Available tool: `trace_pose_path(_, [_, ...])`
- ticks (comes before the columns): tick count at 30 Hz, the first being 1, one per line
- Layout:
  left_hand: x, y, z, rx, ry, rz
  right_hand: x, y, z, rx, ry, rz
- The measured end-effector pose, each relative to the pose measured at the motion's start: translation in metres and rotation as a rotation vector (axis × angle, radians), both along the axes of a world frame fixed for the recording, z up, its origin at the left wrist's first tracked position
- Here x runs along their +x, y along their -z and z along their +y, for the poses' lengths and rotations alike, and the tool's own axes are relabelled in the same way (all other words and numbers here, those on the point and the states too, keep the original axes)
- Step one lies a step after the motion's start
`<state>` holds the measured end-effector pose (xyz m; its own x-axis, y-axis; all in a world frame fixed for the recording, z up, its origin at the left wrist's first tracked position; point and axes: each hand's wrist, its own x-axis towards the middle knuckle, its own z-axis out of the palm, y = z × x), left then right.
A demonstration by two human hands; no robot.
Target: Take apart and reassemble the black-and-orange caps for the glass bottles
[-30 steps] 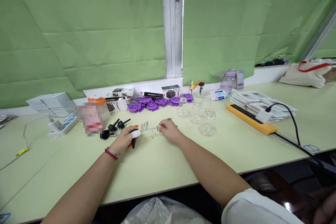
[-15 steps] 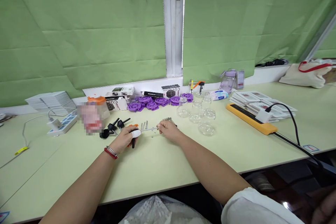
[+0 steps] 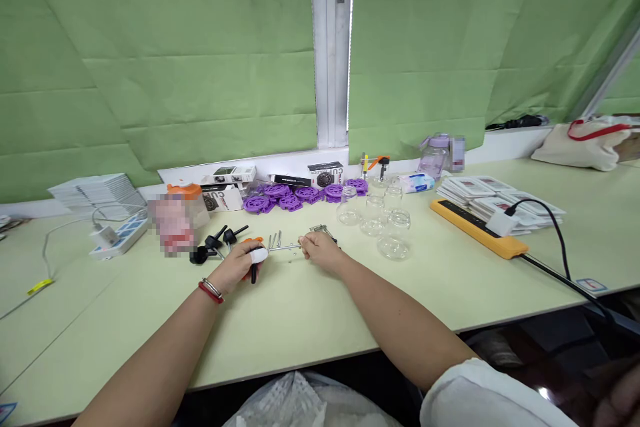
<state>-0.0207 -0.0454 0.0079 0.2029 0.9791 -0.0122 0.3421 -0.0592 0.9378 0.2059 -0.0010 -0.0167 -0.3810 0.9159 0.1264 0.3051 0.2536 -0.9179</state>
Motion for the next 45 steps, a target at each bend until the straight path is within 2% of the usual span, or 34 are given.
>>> trace_pose_path(13, [0.0010, -0.0006, 0.0013, -0.020, -0.075, -0.045, 0.0016, -0.0029, -0.0004, -0.024, -0.050, 0.256])
trace_pose_path(24, [0.0011, -0.0008, 0.0004, -0.024, -0.058, -0.038, 0.0006, -0.0077, -0.0019, 0.050, 0.002, 0.195])
trace_pose_path(33, [0.0012, 0.0001, 0.0010, -0.048, -0.052, -0.053, 0.0000, 0.0000, 0.0011, 0.120, 0.084, 0.052])
trace_pose_path(38, [0.0010, 0.0006, 0.0007, -0.057, -0.052, -0.050, -0.0005, -0.0008, -0.0005, 0.089, 0.076, 0.021])
trace_pose_path(45, [0.0004, 0.0019, 0.0006, -0.043, -0.031, -0.058, -0.0028, 0.0016, 0.0008, 0.132, 0.026, 0.028])
